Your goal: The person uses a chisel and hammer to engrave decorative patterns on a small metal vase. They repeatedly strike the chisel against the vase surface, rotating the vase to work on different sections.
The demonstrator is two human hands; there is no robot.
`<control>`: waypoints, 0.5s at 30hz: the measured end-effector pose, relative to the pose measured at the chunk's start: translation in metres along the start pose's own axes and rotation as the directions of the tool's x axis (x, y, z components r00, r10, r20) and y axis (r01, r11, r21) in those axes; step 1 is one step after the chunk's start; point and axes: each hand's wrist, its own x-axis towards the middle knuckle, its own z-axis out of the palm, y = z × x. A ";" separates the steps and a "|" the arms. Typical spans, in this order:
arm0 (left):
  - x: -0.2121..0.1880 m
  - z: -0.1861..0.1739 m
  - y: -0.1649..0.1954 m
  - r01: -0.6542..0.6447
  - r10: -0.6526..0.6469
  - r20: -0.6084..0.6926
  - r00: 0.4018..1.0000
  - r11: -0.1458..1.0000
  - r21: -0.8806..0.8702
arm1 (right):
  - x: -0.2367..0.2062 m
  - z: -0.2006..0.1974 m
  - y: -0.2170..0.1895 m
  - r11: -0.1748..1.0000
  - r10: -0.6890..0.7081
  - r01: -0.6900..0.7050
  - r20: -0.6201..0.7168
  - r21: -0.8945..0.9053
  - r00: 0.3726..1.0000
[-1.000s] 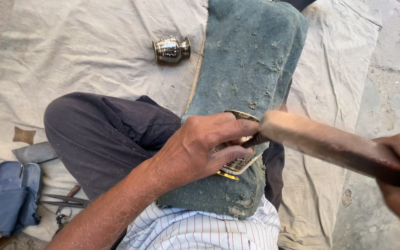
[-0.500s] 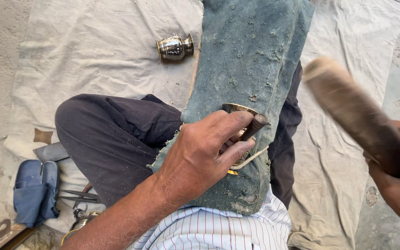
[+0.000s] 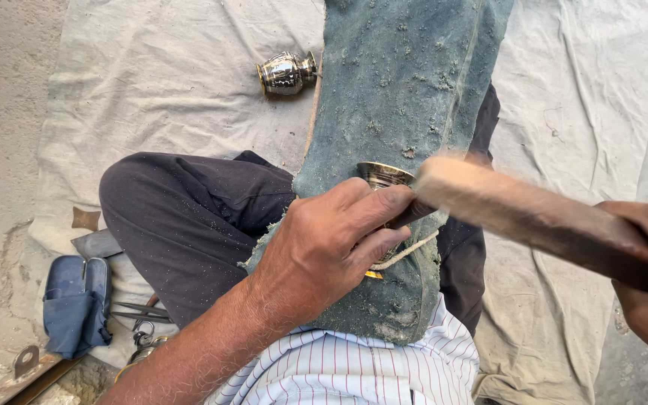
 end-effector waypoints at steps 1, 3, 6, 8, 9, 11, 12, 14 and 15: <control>0.001 -0.001 0.000 -0.023 0.023 0.005 1.000 1.000 -0.003 | 0.008 0.010 -0.004 0.986 -0.077 0.076 0.000 -0.149 0.997; 0.003 -0.002 -0.001 -0.046 0.046 0.032 0.998 0.999 0.010 | 0.014 0.012 -0.009 0.857 -0.341 0.350 0.094 -0.379 0.935; 0.007 -0.003 -0.001 -0.042 0.038 0.093 0.995 0.998 0.040 | -0.008 -0.018 -0.002 -0.324 -0.388 0.379 0.487 -0.867 0.782; 0.011 -0.003 -0.001 -0.057 0.051 0.115 0.992 0.997 0.056 | -0.035 -0.053 0.008 -0.620 -0.142 0.283 0.460 -0.732 0.877; 0.013 -0.003 -0.001 -0.073 0.064 0.136 0.989 0.995 0.062 | -0.051 -0.071 0.014 -0.745 -0.024 0.256 0.408 -0.616 0.912; 0.016 -0.002 -0.002 -0.090 0.077 0.171 0.982 0.993 0.072 | -0.079 -0.106 0.023 -0.920 0.170 0.239 0.232 -0.312 0.958; 0.016 -0.003 -0.002 -0.117 0.103 0.188 0.977 0.991 0.067 | -0.093 -0.121 0.026 -0.899 0.420 0.361 0.255 0.247 0.871; 0.019 -0.004 -0.005 -0.182 0.165 0.225 0.960 0.982 0.058 | -0.116 -0.145 0.026 -0.091 0.734 0.234 -0.093 0.968 0.673; 0.021 -0.004 -0.006 -0.197 0.174 0.254 0.951 0.978 0.068 | -0.122 -0.156 0.023 -0.254 0.757 0.338 -0.031 0.906 0.652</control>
